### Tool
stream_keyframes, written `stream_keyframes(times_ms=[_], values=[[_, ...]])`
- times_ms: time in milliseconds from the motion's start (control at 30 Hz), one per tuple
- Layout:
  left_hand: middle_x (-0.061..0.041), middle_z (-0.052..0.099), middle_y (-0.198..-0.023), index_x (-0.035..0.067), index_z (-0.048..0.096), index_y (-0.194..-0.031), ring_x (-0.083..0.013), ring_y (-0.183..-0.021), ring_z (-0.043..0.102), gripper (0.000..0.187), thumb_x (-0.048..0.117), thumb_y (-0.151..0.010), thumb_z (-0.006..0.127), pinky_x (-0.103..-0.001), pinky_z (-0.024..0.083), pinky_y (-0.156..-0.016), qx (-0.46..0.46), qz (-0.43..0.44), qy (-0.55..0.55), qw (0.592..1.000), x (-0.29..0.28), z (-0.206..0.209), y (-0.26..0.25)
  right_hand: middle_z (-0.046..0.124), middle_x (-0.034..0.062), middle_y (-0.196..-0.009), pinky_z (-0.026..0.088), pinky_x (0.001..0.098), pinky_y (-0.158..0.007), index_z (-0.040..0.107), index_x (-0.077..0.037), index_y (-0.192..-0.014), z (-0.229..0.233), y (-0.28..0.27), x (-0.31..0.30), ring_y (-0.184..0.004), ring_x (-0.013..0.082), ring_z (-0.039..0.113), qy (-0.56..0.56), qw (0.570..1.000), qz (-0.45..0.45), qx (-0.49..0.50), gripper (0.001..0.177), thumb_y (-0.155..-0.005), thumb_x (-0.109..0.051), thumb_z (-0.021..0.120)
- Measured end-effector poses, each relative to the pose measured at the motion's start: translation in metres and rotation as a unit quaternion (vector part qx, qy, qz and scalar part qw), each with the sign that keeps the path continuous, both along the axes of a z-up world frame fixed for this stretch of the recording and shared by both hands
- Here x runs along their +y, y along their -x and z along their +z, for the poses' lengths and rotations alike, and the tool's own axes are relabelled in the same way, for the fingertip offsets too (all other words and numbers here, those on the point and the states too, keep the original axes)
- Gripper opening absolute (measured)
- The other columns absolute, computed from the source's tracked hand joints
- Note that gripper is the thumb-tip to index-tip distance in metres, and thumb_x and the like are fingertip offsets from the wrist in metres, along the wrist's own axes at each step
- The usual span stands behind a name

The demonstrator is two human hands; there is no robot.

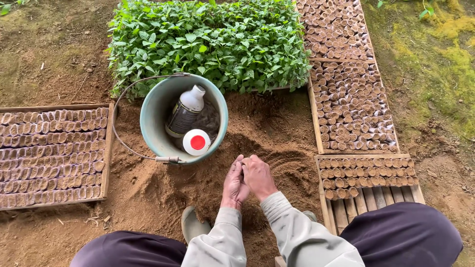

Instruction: Preparing soil plugs and placing them into a seedling tray for planting

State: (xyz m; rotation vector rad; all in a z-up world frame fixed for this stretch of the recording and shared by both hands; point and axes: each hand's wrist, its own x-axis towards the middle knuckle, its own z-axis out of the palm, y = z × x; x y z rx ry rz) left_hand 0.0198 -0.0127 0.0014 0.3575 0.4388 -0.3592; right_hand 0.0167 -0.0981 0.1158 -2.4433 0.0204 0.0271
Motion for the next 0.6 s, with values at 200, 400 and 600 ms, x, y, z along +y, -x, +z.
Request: stream_keyframes(times_ms=[200,400,600], values=[[-0.017,0.072,-0.118,0.004,0.061,-0.134,-0.0278,-0.105,0.07,0.033,0.017,-0.103,0.058,-0.045,0.061,-0.094,0.027,0.008,0.019,0.999,0.001,0.017,0.0,0.069,0.0162,-0.1,0.06,0.0465,-0.086,0.074,-0.006,-0.112,0.002,0.003,-0.001,-0.096,0.0378,0.073,0.02,1.0,0.007,-0.013,0.021,-0.096,-0.014,0.062],[-0.021,0.068,-0.122,0.005,0.063,-0.134,-0.0327,-0.11,0.066,0.036,0.02,-0.102,0.062,-0.05,0.06,-0.097,0.053,0.013,0.049,0.997,0.003,0.004,-0.003,0.069,0.0191,-0.11,0.054,0.0477,-0.095,0.072,-0.003,-0.117,0.02,0.005,-0.009,-0.106,0.0391,0.069,-0.073,0.991,-0.111,-0.018,0.033,-0.101,-0.029,0.062],[-0.023,0.069,-0.12,0.007,0.064,-0.135,-0.0345,-0.108,0.067,0.039,0.025,-0.101,0.062,-0.049,0.059,-0.098,0.048,-0.008,0.07,0.996,0.005,0.021,-0.001,0.075,0.0191,-0.111,0.056,0.0434,-0.094,0.072,-0.003,-0.123,-0.009,0.003,-0.007,-0.106,0.0326,0.071,-0.233,0.948,-0.206,0.065,0.039,-0.101,-0.034,0.063]])
